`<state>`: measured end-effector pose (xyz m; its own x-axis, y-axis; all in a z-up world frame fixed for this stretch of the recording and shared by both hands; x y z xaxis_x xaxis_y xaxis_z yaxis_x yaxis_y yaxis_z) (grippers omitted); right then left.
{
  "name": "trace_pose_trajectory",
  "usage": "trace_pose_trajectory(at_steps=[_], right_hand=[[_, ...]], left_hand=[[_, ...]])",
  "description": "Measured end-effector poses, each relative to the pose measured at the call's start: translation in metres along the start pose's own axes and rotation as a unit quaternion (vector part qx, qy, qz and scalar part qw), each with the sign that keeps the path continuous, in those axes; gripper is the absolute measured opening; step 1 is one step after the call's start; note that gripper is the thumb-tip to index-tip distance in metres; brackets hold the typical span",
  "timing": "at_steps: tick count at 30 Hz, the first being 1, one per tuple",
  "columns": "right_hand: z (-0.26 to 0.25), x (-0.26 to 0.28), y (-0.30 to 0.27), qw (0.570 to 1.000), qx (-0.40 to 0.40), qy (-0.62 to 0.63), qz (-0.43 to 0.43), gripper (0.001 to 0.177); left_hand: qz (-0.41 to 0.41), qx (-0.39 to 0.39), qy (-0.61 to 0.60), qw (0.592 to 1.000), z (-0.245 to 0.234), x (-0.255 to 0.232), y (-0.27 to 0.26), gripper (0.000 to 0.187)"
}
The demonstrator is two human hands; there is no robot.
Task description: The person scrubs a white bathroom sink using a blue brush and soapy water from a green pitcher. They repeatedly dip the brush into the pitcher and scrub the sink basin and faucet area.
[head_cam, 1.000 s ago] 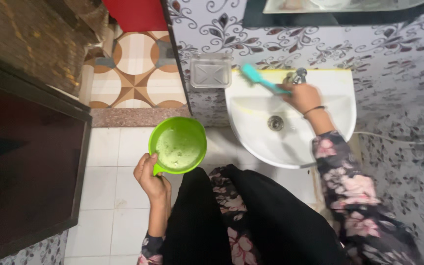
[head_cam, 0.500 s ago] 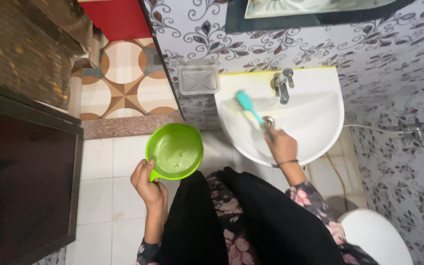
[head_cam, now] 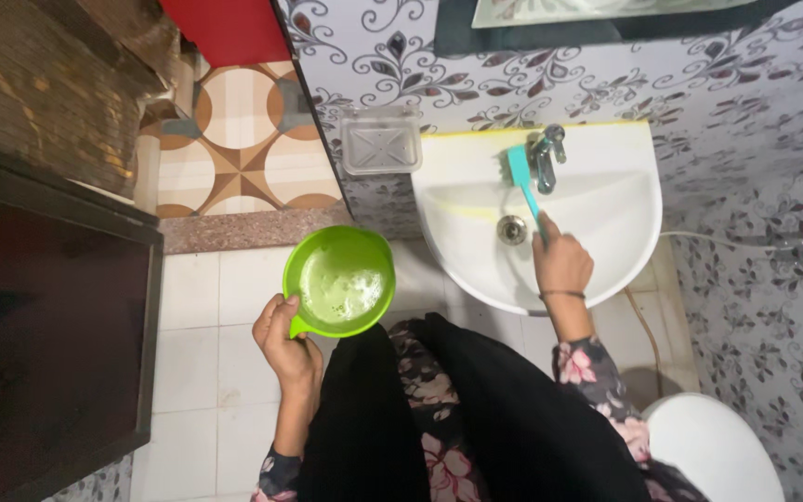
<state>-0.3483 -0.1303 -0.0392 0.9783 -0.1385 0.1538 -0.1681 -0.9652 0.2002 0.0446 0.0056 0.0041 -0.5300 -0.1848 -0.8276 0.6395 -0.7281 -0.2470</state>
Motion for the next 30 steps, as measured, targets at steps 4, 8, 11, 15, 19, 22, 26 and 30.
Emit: trace_pose_trajectory(at_steps=[4, 8, 11, 15, 19, 22, 26, 30], right_hand=[[-0.009, 0.006, 0.052, 0.999, -0.004, -0.044, -0.016, 0.03], [0.001, 0.034, 0.085, 0.997, -0.014, -0.068, -0.044, 0.021], [0.004, 0.042, 0.075, 0.993, 0.021, -0.102, -0.054, 0.035], [-0.012, 0.035, 0.071, 0.993, 0.034, -0.015, -0.111, 0.032], [-0.009, 0.045, 0.077, 0.994, 0.013, -0.083, -0.065, 0.023], [0.003, 0.057, 0.069, 0.993, 0.008, -0.068, -0.099, 0.024], [0.005, 0.057, 0.058, 0.989, 0.049, 0.038, -0.131, 0.035], [-0.006, 0.061, 0.066, 0.996, 0.016, -0.056, -0.071, 0.035]], left_hand=[[0.005, 0.005, 0.013, 1.0, 0.0, 0.002, 0.0, 0.033], [0.002, 0.0, -0.003, 1.0, -0.001, 0.001, -0.001, 0.033], [-0.002, -0.009, -0.011, 1.0, -0.004, 0.002, -0.003, 0.033], [0.006, -0.008, -0.008, 1.0, -0.011, -0.001, -0.004, 0.033], [-0.002, -0.02, -0.019, 1.0, -0.013, -0.001, -0.003, 0.03], [-0.012, -0.033, -0.019, 0.999, -0.01, 0.005, 0.001, 0.024], [-0.006, -0.016, -0.032, 0.999, -0.007, 0.009, 0.002, 0.026], [-0.02, -0.024, -0.03, 0.999, -0.004, 0.01, 0.004, 0.023]])
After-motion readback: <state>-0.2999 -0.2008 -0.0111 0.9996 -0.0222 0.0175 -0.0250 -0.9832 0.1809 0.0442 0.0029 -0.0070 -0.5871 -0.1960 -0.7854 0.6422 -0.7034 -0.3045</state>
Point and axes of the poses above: each hand's wrist, its own y-axis towards the middle knuckle, its own z-axis out of the palm, x = y × z, the point moved 2 cm from there along y, towards the middle knuckle, and after that the axes turned 4 degrees about -x, right-handed, at the moved point
